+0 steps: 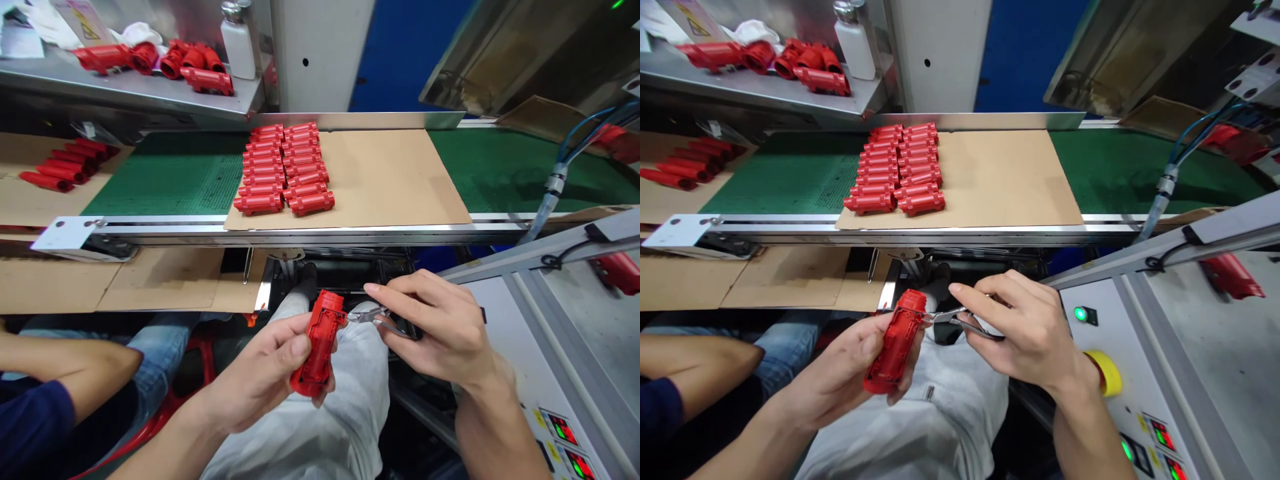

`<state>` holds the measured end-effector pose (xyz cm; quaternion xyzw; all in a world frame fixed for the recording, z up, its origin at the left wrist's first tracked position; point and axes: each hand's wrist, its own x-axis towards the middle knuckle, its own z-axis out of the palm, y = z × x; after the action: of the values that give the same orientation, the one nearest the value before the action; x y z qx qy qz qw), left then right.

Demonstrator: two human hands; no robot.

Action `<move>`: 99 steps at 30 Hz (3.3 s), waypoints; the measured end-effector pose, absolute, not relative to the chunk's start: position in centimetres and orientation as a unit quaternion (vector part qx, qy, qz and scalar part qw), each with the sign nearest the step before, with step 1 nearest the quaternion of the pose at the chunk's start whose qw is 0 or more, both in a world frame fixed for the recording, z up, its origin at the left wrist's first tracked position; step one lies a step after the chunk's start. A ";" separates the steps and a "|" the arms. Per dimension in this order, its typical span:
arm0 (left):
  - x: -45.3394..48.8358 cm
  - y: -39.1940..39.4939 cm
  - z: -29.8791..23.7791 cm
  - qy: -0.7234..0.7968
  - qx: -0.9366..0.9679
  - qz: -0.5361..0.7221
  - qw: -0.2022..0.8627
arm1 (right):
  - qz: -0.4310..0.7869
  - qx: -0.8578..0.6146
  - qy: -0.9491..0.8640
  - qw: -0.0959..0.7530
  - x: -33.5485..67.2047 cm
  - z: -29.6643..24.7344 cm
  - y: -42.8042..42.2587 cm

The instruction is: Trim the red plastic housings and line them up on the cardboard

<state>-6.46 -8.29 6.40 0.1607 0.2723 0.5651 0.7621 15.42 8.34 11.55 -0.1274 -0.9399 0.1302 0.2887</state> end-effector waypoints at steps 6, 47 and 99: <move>-6.3 -8.4 6.4 0.291 0.167 0.559 0.758 | 0.097 -0.111 -0.951 0.273 15.1 11.6 8.3; -6.0 -7.7 6.2 0.307 0.247 0.615 0.683 | 0.118 -0.135 -0.938 0.296 14.1 10.6 5.3; -5.6 -7.2 5.6 0.326 0.263 0.614 0.669 | 0.137 -0.144 -0.933 0.300 14.6 9.2 5.4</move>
<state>-5.55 -7.22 5.61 0.2634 0.3262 0.6136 0.6691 14.57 5.38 9.20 -0.1441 -0.9330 0.1373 0.2999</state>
